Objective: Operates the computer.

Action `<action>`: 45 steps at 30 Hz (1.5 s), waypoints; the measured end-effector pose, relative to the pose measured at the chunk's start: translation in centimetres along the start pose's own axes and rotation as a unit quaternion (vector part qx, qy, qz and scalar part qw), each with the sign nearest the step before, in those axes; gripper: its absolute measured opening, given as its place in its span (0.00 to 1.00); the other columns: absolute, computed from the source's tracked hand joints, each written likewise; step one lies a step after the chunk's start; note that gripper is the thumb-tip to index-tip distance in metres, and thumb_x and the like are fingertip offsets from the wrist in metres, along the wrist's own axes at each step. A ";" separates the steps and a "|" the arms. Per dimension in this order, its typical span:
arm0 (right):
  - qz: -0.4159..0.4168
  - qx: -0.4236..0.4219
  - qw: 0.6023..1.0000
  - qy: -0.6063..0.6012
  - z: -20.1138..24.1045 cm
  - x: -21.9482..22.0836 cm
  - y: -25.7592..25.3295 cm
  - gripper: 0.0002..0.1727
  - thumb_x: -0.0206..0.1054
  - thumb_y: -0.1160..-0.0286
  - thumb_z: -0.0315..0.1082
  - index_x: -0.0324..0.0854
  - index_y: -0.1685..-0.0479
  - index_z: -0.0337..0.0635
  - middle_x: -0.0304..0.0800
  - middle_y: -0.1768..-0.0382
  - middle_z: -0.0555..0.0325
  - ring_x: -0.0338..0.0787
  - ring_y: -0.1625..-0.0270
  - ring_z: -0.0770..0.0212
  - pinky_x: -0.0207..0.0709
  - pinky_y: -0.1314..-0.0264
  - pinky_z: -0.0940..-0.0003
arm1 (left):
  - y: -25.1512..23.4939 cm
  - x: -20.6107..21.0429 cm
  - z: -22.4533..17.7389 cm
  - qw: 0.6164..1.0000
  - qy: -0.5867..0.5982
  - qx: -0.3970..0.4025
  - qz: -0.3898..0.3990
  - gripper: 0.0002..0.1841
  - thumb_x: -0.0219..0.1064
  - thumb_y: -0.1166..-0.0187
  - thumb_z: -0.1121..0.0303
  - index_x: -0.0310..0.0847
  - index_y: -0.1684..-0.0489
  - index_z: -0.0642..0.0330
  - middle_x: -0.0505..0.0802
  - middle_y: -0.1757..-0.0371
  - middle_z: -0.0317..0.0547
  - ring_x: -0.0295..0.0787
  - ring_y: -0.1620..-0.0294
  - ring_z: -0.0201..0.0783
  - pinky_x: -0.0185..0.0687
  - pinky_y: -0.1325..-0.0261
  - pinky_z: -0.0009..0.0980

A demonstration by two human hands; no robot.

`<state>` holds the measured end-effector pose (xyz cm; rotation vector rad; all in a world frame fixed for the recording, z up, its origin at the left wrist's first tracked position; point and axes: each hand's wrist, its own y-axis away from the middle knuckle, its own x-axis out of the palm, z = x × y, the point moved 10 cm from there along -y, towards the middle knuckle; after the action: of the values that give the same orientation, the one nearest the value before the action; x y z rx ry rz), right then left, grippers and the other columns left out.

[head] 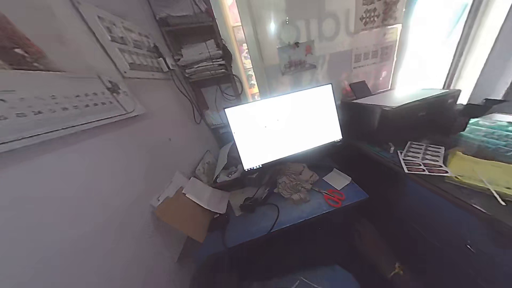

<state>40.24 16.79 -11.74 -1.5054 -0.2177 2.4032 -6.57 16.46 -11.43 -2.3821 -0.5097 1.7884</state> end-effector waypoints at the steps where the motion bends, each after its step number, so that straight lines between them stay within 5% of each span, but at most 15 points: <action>1: 0.007 0.010 1.000 -0.009 0.4 -0.5 0.1 0.31 0.64 0.19 0.43 0.74 0.17 0.42 0.66 0.13 0.40 0.66 0.11 0.42 0.59 0.09 0.47 | 0.0 -0.3 -0.1 1.000 0.012 -0.005 -0.009 0.30 0.71 0.26 0.56 0.81 0.31 0.71 0.76 0.18 0.71 0.72 0.17 0.65 0.68 0.17 0.57; 5: 0.001 0.030 0.999 -0.011 0.3 -0.9 0.0 0.32 0.65 0.20 0.43 0.72 0.15 0.45 0.67 0.14 0.36 0.71 0.14 0.39 0.64 0.12 0.44 | -0.2 0.7 0.4 0.999 -0.004 0.013 -0.047 0.29 0.65 0.23 0.53 0.82 0.30 0.67 0.73 0.16 0.68 0.70 0.15 0.66 0.69 0.18 0.59; 9: 0.106 0.076 0.991 -0.001 2.7 -1.8 0.9 0.33 0.57 0.12 0.43 0.61 0.10 0.38 0.67 0.15 0.32 0.71 0.15 0.37 0.64 0.12 0.44 | -0.1 0.0 -0.6 0.999 0.035 -0.014 0.037 0.29 0.59 0.17 0.57 0.78 0.27 0.73 0.70 0.14 0.72 0.63 0.12 0.67 0.59 0.12 0.58; 12: 0.092 0.056 0.994 -0.019 1.7 -0.8 1.0 0.34 0.57 0.14 0.46 0.64 0.12 0.37 0.68 0.16 0.30 0.70 0.15 0.33 0.62 0.12 0.41 | -0.4 1.3 -0.3 0.997 0.024 -0.003 0.070 0.27 0.55 0.16 0.57 0.81 0.29 0.70 0.75 0.17 0.70 0.67 0.14 0.66 0.60 0.12 0.57; 15: 0.116 0.057 0.991 -0.026 3.3 -1.9 1.3 0.33 0.57 0.12 0.43 0.62 0.11 0.37 0.64 0.14 0.29 0.66 0.12 0.33 0.59 0.10 0.42 | -0.1 1.7 0.0 0.998 0.035 0.010 0.045 0.24 0.59 0.17 0.60 0.83 0.31 0.70 0.75 0.18 0.73 0.68 0.15 0.69 0.62 0.14 0.59; 20: 0.044 0.020 0.999 0.009 0.4 0.1 1.0 0.34 0.59 0.16 0.47 0.67 0.13 0.42 0.70 0.16 0.36 0.72 0.15 0.37 0.65 0.13 0.44 | 0.1 1.9 -0.2 0.998 0.028 0.046 0.024 0.22 0.57 0.18 0.62 0.87 0.35 0.66 0.81 0.22 0.68 0.70 0.16 0.68 0.59 0.12 0.60; 23: 0.051 0.026 0.998 0.009 0.3 0.1 0.9 0.34 0.59 0.16 0.47 0.67 0.12 0.42 0.69 0.15 0.36 0.71 0.14 0.38 0.65 0.13 0.44 | 0.3 2.0 0.1 0.998 0.053 0.038 0.023 0.22 0.63 0.19 0.62 0.85 0.34 0.68 0.75 0.19 0.73 0.67 0.15 0.71 0.59 0.13 0.62; 29: 0.052 0.020 0.998 0.014 -0.2 0.5 0.6 0.33 0.57 0.14 0.50 0.68 0.13 0.45 0.68 0.14 0.39 0.70 0.13 0.40 0.63 0.11 0.46 | -0.1 2.9 0.2 0.996 0.032 0.029 0.079 0.24 0.58 0.16 0.59 0.83 0.29 0.64 0.76 0.17 0.68 0.65 0.13 0.66 0.54 0.10 0.60; 32: 0.068 0.027 0.997 -0.001 1.0 -0.2 0.7 0.32 0.57 0.13 0.46 0.67 0.13 0.40 0.66 0.14 0.37 0.68 0.12 0.39 0.60 0.10 0.45 | -0.4 3.9 0.9 0.998 0.017 0.035 0.050 0.24 0.58 0.18 0.57 0.85 0.34 0.65 0.83 0.24 0.67 0.72 0.17 0.65 0.62 0.14 0.59; 37: 0.064 0.000 0.998 -0.011 0.7 0.6 0.7 0.32 0.57 0.13 0.47 0.69 0.14 0.38 0.67 0.14 0.36 0.67 0.12 0.39 0.60 0.09 0.46 | 0.2 1.7 -0.6 0.992 0.010 -0.004 0.124 0.27 0.55 0.15 0.58 0.76 0.24 0.70 0.74 0.16 0.70 0.66 0.13 0.64 0.57 0.11 0.56; 45: 0.034 -0.031 0.999 -0.012 0.0 1.3 0.5 0.29 0.58 0.14 0.48 0.75 0.17 0.45 0.71 0.15 0.42 0.69 0.12 0.42 0.62 0.10 0.46 | 0.0 2.7 0.8 0.998 0.039 0.009 0.049 0.27 0.63 0.20 0.59 0.79 0.28 0.69 0.75 0.18 0.72 0.70 0.16 0.68 0.64 0.15 0.59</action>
<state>39.64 16.71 -13.05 -1.5364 -0.2530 2.4903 -6.63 17.34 -14.13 -2.4943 -0.3734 1.7201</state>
